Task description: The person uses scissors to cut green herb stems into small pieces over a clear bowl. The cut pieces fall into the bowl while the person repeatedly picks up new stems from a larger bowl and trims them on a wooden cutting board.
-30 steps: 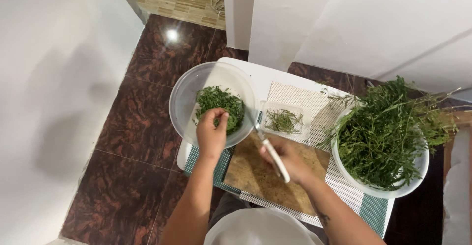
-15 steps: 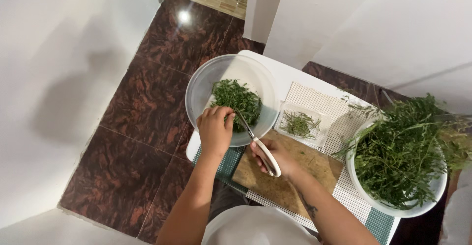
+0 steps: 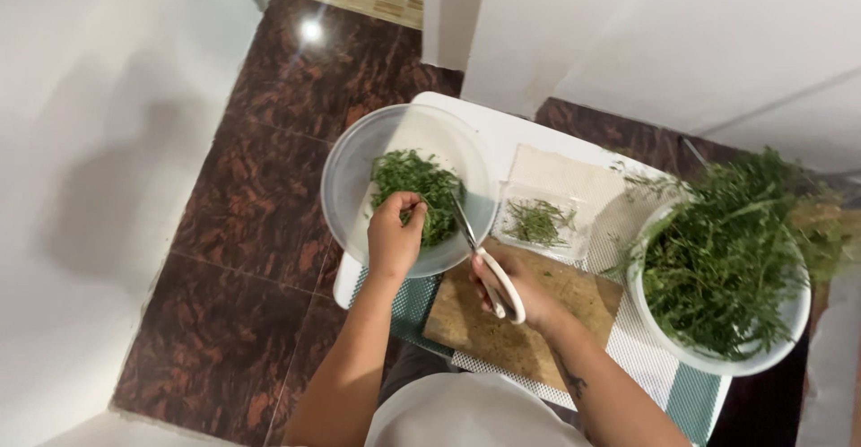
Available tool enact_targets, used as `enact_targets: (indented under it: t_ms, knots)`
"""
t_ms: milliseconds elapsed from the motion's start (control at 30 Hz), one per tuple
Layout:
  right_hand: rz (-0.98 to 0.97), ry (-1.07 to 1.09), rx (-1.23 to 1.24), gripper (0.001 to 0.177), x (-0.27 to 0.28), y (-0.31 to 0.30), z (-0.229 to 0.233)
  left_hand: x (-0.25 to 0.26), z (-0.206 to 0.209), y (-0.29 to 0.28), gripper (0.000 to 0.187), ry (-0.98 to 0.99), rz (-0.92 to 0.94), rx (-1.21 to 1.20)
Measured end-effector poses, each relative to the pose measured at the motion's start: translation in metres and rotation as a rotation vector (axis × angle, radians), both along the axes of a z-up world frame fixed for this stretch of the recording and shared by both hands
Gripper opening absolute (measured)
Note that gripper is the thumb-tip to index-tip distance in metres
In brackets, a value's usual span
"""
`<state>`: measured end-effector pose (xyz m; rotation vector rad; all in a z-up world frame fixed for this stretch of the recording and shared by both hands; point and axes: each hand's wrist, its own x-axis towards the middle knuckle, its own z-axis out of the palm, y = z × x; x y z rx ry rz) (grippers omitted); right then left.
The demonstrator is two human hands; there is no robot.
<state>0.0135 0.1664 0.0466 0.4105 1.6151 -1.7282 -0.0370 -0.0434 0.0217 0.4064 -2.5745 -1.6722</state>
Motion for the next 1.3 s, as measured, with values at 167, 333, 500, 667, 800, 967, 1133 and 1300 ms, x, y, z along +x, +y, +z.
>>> enact_targets:
  t_ms: [167, 333, 500, 667, 800, 967, 1133, 1300]
  knots:
    - [-0.018, -0.132, 0.004, 0.048, 0.024, 0.021, 0.003, -0.011, 0.007, 0.023, 0.015, 0.069, -0.091, -0.031]
    - [-0.144, -0.191, -0.054, 0.048, 0.035, 0.03, 0.007, -0.015, 0.024, 0.052, 0.035, 0.093, -0.231, -0.172]
    - [-0.222, -0.181, -0.081, 0.049, 0.036, 0.044, 0.007, -0.018, 0.028, 0.077, 0.045, 0.118, -0.35, -0.183]
    - [-0.278, -0.128, -0.109, 0.046, 0.044, 0.065, 0.003, -0.015, 0.019, 0.103, 0.047, 0.094, -0.436, -0.144]
    - [-0.329, -0.152, -0.055, 0.044, 0.048, 0.082, -0.009, -0.014, 0.0, 0.128, 0.05, 0.059, -0.461, -0.062]
    - [-0.452, -0.193, -0.036, 0.039, 0.036, 0.105, -0.032, -0.032, -0.037, 0.159, 0.051, -0.136, -0.544, -0.067]
    - [-0.461, -0.273, -0.076, 0.04, 0.032, 0.114, -0.049, -0.042, -0.074, 0.174, 0.052, -0.269, -0.56, -0.223]
    - [-0.478, -0.237, -0.095, 0.036, 0.034, 0.12, -0.051, -0.047, -0.095, 0.172, 0.04, -0.219, -0.505, -0.2]
